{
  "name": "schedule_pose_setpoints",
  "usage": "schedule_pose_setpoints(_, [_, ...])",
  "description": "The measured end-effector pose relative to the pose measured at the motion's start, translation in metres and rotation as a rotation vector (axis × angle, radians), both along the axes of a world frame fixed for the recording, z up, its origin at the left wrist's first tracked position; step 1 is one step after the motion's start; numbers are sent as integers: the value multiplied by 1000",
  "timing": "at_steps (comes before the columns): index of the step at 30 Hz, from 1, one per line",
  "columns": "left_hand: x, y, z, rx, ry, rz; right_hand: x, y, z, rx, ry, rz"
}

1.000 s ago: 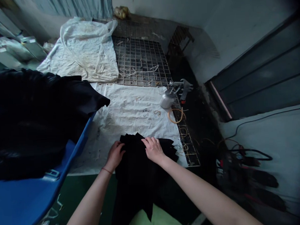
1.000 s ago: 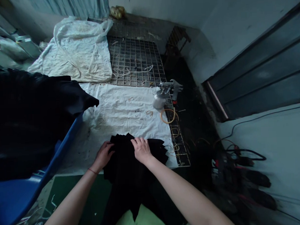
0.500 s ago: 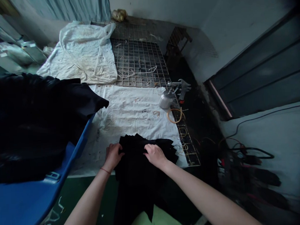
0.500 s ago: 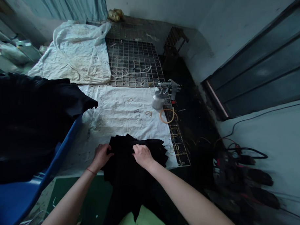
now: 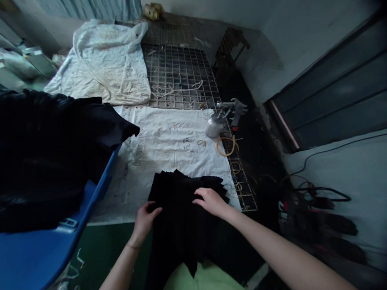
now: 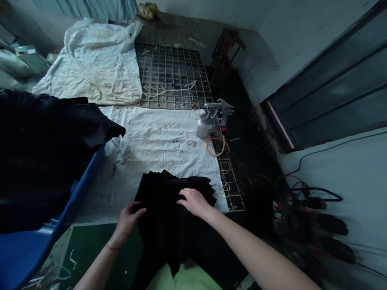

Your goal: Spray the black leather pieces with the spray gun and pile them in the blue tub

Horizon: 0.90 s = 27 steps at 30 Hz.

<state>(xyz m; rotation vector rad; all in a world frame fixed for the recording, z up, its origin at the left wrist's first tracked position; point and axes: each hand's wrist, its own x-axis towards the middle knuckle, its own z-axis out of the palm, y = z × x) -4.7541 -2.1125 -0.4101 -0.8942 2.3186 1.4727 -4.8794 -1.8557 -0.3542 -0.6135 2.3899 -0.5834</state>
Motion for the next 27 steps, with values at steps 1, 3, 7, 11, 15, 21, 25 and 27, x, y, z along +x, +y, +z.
schedule_pose_setpoints(1, [-4, 3, -6, -81, -12, 27, -4, -6, -8, 43, 49, 14])
schedule_pose_setpoints(3, [-11, 8, -15, -200, -28, 48, -9, -19, -21, 129, 136, 44])
schedule_pose_setpoints(7, [-17, 14, -14, -267, 18, 22, -14, -29, -35, 135, 358, 80])
schedule_pose_setpoints(11, [-23, 12, -8, -298, 101, -32, -12, -27, -41, 115, 445, 85])
schedule_pose_setpoints(15, [-33, 7, -10, -292, 130, -152, -11, -29, -41, 176, 446, 88])
schedule_pose_setpoints(21, [-31, 5, -12, -255, 111, -121, -13, -32, -39, 210, 453, 27])
schedule_pose_setpoints(25, [-17, 5, -10, -184, 149, -99, -17, -30, -41, 219, 452, -7])
schedule_pose_setpoints(27, [-10, 5, -7, -127, 229, -94, -18, -29, -41, 200, 449, -7])
